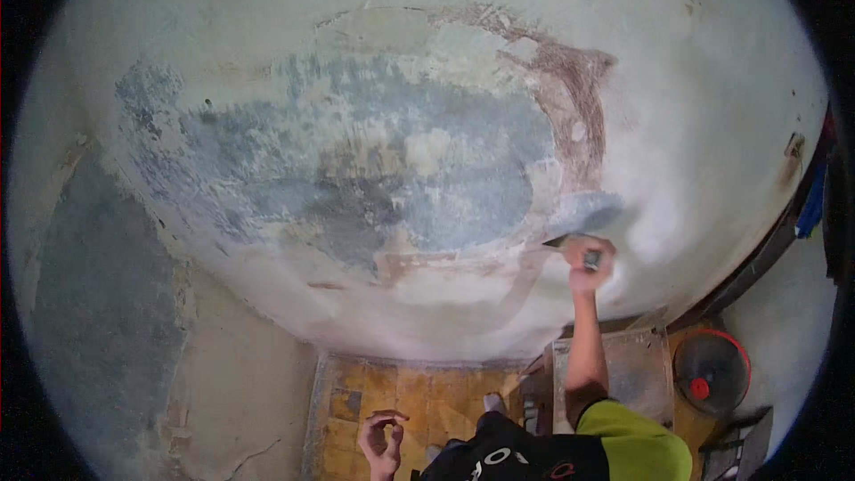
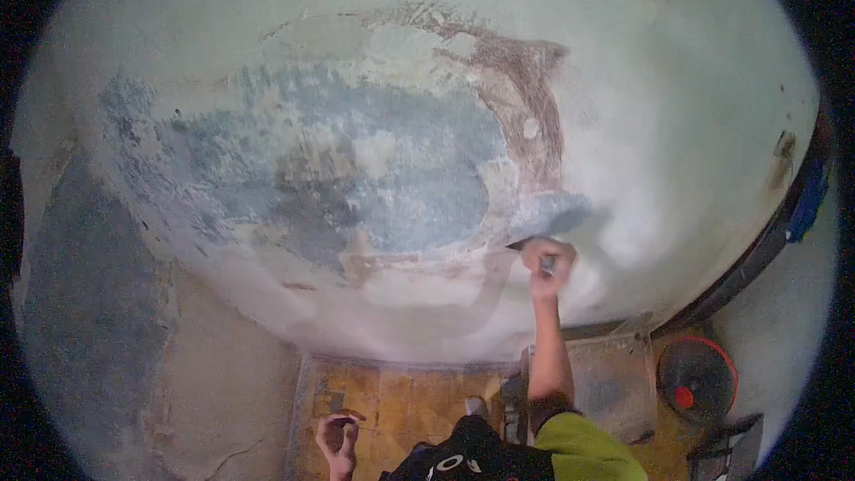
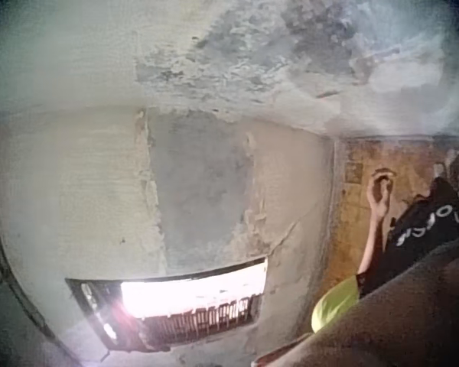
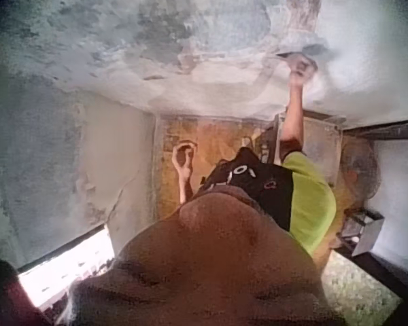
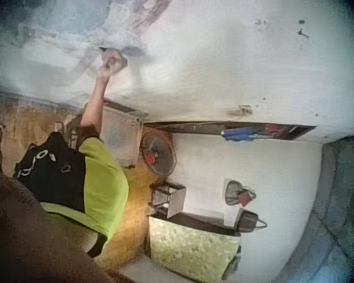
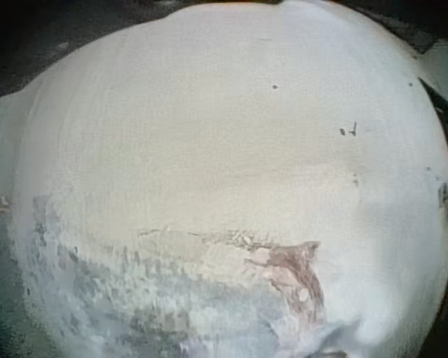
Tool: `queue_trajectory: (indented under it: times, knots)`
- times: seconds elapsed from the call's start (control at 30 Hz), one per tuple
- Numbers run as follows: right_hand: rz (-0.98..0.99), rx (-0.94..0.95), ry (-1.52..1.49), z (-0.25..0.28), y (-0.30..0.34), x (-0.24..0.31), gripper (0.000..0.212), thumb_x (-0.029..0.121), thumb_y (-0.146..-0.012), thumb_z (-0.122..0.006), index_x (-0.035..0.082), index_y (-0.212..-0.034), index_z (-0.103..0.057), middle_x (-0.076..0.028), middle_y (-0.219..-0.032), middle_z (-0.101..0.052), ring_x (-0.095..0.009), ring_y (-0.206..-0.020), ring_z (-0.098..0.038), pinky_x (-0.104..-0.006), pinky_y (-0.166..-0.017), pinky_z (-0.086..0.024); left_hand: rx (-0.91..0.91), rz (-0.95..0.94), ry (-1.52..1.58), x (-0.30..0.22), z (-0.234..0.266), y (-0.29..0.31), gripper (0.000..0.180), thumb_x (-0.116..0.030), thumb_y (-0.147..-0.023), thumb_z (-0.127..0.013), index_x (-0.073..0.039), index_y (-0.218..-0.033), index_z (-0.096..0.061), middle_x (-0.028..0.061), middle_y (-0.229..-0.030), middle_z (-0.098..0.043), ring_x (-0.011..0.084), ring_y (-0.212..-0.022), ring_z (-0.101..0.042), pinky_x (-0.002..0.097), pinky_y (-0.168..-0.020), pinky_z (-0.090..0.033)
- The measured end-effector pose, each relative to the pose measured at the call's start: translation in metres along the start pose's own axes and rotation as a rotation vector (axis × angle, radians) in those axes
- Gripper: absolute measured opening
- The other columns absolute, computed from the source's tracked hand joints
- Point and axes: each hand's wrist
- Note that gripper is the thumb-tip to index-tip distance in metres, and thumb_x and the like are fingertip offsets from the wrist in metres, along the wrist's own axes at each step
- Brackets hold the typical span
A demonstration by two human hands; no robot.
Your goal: The person scrapes old paint or plaster from a wall and ceiling using a metal scraper tool.
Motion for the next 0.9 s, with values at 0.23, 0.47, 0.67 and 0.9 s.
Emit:
queue_trajectory:
  times: [0.23,0.47,0.67,0.9]
  knots:
    - [-0.853,0.546,0.042,-0.021,0.137,0.022,0.024,0.025,-0.095,-0.057,0.003,-0.088,-0.053,-0.002,-0.078,-0.053,-0.011,-0.070,-0.049,-0.0275,-0.061,-0.042,0.104,0.014,-0.009,-0.016,0.034,0.027,0.021,-0.010,-0.090,-0.066,0.003,-0.103,-0.057,0.0157,-0.097,-0.065,0.0240,-0.092,-0.064,0.0360,-0.081,-0.049]
    - [-0.837,0.482,0.288,-0.001,0.251,0.081,0.026,0.027,-0.096,-0.064,0.003,-0.102,-0.055,0.001,-0.080,-0.052,-0.010,-0.069,-0.050,-0.0270,-0.064,-0.043,0.293,0.064,-0.017,-0.010,0.046,0.047,0.015,-0.004,-0.090,-0.063,0.001,-0.103,-0.060,0.0163,-0.101,-0.065,0.0234,-0.092,-0.063,0.0329,-0.081,-0.047]
    - [-0.668,0.397,0.241,0.007,0.242,0.116,0.026,0.027,-0.091,-0.072,0.006,-0.092,-0.056,0.004,-0.067,-0.048,-0.005,-0.055,-0.045,-0.0252,-0.048,-0.036,0.496,0.111,0.018,-0.010,0.014,0.038,0.025,0.001,-0.086,-0.062,-0.001,-0.111,-0.061,0.0145,-0.112,-0.062,0.0215,-0.101,-0.061,0.0313,-0.083,-0.047]
    - [-0.954,0.427,-0.088,0.004,0.244,0.127,0.020,0.025,-0.095,-0.066,0.008,-0.094,-0.057,0.003,-0.081,-0.051,-0.007,-0.075,-0.047,-0.0256,-0.065,-0.039,0.649,0.009,-0.255,-0.005,-0.059,0.030,0.059,0.002,-0.084,-0.069,-0.007,-0.137,-0.045,0.0169,-0.144,-0.041,0.0284,-0.126,-0.048,0.0393,-0.094,-0.046]
Point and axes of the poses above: each hand's wrist, its own y-axis away from the middle knuckle, its own z-axis out of the back of the hand, x = y × z
